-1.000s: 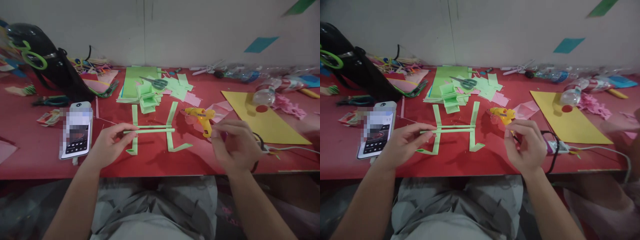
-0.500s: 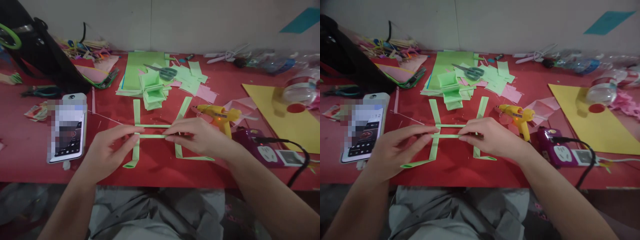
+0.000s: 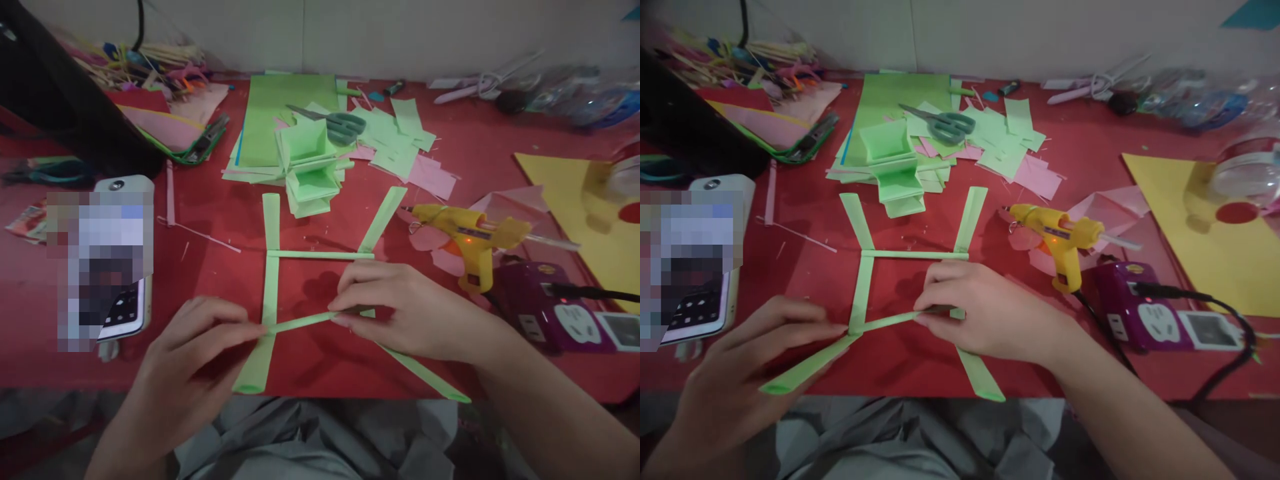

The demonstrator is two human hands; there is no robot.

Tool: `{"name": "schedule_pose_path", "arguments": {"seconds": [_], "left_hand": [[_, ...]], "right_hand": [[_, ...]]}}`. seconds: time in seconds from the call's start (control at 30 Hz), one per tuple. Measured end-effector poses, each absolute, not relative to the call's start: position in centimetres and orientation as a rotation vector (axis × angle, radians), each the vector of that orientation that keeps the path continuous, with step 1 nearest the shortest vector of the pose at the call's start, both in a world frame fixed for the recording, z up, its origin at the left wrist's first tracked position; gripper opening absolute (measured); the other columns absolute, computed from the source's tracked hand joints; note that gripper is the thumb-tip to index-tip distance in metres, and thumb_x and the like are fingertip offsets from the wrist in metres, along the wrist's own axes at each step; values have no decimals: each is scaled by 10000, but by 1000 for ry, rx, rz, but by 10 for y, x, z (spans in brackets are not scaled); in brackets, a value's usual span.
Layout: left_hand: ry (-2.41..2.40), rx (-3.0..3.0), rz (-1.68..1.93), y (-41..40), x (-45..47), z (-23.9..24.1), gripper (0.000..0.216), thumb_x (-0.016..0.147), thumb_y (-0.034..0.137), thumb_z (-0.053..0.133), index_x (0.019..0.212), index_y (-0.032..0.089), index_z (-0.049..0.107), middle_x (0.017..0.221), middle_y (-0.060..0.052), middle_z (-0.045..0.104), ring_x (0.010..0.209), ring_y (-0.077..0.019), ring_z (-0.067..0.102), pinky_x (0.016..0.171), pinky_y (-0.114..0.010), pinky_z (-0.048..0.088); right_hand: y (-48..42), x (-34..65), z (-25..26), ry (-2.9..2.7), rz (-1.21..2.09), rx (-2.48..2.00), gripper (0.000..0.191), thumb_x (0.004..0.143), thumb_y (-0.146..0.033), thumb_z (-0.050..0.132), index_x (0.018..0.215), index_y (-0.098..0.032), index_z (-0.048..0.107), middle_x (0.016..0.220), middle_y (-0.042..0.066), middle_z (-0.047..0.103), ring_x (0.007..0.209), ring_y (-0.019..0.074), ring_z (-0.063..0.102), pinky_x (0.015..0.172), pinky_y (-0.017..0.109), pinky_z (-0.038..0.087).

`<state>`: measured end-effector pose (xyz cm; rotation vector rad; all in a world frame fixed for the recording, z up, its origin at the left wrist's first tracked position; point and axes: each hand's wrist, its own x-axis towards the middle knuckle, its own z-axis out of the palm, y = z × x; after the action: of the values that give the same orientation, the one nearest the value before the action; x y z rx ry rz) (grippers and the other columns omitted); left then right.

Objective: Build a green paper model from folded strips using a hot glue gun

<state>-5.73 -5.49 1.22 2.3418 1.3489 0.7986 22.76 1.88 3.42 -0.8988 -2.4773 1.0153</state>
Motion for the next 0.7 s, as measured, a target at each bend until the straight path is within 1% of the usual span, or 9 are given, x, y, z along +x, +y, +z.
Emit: {"name": "schedule_pose_path", "arguments": {"seconds": [0.1, 0.2, 0.37, 0.7], "left_hand": [[1259, 2356, 853, -49, -52, 17, 185, 935, 140, 556, 969, 265, 688, 839, 4, 666, 758, -118, 636, 674, -235, 514], [1229, 2340, 878, -47, -48, 21, 172, 939, 139, 564, 945, 269, 677, 788, 17, 663, 720, -111, 627, 642, -230, 505], [1224, 2320, 875, -46, -48, 22, 173, 935, 131, 568, 959, 268, 670, 797, 10, 663, 729, -120, 629, 633, -239, 504], [1262, 2267, 831, -54, -57, 8, 163, 948, 194, 557, 1003, 277, 686, 882, -6, 653, 780, -134, 626, 699, -259, 502]], "right_hand": [[17, 226, 33, -2510, 1006, -872, 130, 924, -180, 633, 903, -200, 760, 855, 19, 666, 730, 97, 611, 697, 210, 473], [15, 225, 33, -2548, 990, -854, 146, 933, -179, 624, 889, -203, 761, 854, 11, 667, 727, 91, 604, 679, 211, 458], [14, 227, 32, -2616, 962, -823, 165, 940, -166, 609, 900, -213, 762, 866, 5, 657, 730, 89, 590, 670, 217, 438], [14, 233, 33, -2658, 943, -811, 184, 939, -155, 599, 864, -209, 758, 819, 7, 623, 742, 100, 567, 676, 235, 411]]}}
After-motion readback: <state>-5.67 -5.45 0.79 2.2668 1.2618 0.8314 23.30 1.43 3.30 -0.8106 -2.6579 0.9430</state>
